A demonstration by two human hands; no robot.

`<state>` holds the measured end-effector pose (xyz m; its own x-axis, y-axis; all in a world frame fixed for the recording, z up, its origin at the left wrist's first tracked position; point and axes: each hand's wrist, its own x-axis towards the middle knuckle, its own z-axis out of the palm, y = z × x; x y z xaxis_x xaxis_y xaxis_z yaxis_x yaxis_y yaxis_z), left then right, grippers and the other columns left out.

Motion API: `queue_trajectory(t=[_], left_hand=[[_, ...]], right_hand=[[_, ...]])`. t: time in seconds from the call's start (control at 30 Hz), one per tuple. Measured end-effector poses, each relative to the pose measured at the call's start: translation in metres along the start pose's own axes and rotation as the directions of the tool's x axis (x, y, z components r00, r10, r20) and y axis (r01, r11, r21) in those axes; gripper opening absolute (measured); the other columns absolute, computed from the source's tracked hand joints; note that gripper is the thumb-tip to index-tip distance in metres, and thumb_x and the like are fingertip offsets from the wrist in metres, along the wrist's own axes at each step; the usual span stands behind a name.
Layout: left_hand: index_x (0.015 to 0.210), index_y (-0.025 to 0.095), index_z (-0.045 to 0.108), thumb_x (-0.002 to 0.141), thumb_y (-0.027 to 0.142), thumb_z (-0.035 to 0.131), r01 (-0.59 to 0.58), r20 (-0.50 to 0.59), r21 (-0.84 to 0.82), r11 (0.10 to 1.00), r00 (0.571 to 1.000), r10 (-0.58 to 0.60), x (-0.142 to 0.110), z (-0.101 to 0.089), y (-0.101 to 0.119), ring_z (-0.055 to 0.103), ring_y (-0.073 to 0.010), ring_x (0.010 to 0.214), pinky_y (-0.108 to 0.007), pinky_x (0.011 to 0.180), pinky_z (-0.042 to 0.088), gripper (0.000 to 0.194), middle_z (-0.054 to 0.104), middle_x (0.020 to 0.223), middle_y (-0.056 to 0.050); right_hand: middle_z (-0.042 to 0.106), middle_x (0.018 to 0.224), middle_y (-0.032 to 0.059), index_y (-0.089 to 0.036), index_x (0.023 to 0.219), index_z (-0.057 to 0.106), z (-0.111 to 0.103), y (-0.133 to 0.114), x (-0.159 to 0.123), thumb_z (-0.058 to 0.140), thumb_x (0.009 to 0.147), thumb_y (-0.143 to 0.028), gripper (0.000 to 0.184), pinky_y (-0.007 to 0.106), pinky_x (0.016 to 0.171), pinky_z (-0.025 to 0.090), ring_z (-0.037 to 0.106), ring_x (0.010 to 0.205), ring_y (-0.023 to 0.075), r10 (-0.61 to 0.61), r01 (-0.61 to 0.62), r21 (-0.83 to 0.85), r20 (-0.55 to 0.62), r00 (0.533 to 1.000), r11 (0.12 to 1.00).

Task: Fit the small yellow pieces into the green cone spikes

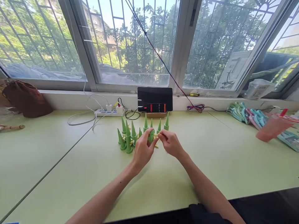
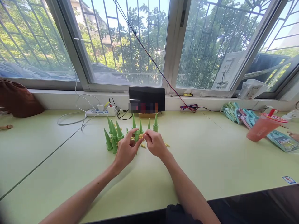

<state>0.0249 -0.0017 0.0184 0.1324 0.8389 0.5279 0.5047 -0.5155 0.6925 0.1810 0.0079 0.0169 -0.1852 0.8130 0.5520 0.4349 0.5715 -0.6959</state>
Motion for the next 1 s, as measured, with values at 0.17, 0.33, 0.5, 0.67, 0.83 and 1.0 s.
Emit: queue_trajectory(t=[0.17, 0.33, 0.5, 0.67, 0.83, 1.0], left_hand=[[0.122, 0.021, 0.053, 0.088, 0.039, 0.059, 0.008, 0.012, -0.03, 1.0, 1.0, -0.007, -0.002, 0.001, 0.001, 0.034, -0.0063, 0.044, -0.02, 0.05, 0.033, 0.039, 0.049, 0.067, 0.006], [0.123, 0.02, 0.052, 0.088, 0.039, 0.059, 0.022, 0.03, -0.063, 0.998, 0.999, -0.02, -0.002, 0.0, 0.002, 0.033, -0.0066, 0.044, -0.02, 0.049, 0.032, 0.041, 0.045, 0.064, 0.007], [0.122, 0.021, 0.052, 0.088, 0.038, 0.058, 0.05, 0.03, -0.089, 0.995, 0.998, -0.047, -0.001, -0.002, 0.005, 0.031, -0.006, 0.043, -0.02, 0.048, 0.03, 0.038, 0.042, 0.062, 0.008], [0.121, 0.022, 0.052, 0.087, 0.041, 0.059, 0.068, 0.003, -0.075, 0.995, 0.998, -0.068, 0.001, -0.003, 0.006, 0.032, -0.0052, 0.042, -0.019, 0.046, 0.03, 0.039, 0.043, 0.065, 0.008], [0.121, 0.023, 0.052, 0.087, 0.043, 0.058, 0.078, 0.004, -0.07, 0.995, 0.997, -0.078, 0.001, -0.003, 0.004, 0.033, -0.0049, 0.041, -0.02, 0.045, 0.029, 0.04, 0.048, 0.071, 0.006], [0.123, 0.022, 0.052, 0.088, 0.039, 0.057, 0.051, 0.012, -0.045, 0.998, 0.999, -0.05, 0.0, -0.002, 0.003, 0.032, -0.0062, 0.042, -0.02, 0.048, 0.03, 0.039, 0.042, 0.062, 0.008]], right_hand=[[0.037, 0.06, -0.0037, -0.02, 0.066, 0.034, 0.001, 0.002, 0.001, 0.038, 0.099, -0.035, 0.036, 0.025, 0.053, 0.026, 0.03, 0.055, 0.0111, -0.015, 0.015, -0.033, -0.003, 1.0, 0.999], [0.038, 0.059, -0.0033, -0.02, 0.065, 0.033, 0.003, 0.007, 0.001, 0.035, 0.099, -0.039, 0.039, 0.026, 0.052, 0.023, 0.03, 0.054, 0.011, 0.006, -0.006, -0.049, 0.0, 1.0, 0.999], [0.038, 0.057, -0.0037, -0.02, 0.063, 0.036, 0.004, 0.005, 0.002, 0.039, 0.099, -0.04, 0.041, 0.026, 0.051, 0.025, 0.03, 0.053, 0.0106, -0.012, 0.01, -0.04, -0.035, 0.999, 0.999], [0.056, 0.071, 0.0006, -0.019, 0.082, 0.055, 0.001, -0.002, 0.001, 0.047, 0.095, -0.036, 0.023, 0.025, 0.055, 0.035, 0.044, 0.058, 0.012, -0.031, 0.032, 0.019, -0.037, 0.999, 0.999], [0.057, 0.074, 0.0017, -0.019, 0.085, 0.056, 0.001, -0.001, 0.001, 0.048, 0.094, -0.031, 0.017, 0.025, 0.056, 0.037, 0.047, 0.06, 0.0129, -0.034, 0.034, 0.013, -0.033, 0.999, 0.999], [0.051, 0.069, -0.0006, -0.02, 0.077, 0.051, 0.001, 0.003, 0.001, 0.046, 0.094, -0.027, 0.019, 0.025, 0.055, 0.033, 0.04, 0.059, 0.0125, -0.04, 0.039, -0.028, -0.019, 0.999, 0.999]])
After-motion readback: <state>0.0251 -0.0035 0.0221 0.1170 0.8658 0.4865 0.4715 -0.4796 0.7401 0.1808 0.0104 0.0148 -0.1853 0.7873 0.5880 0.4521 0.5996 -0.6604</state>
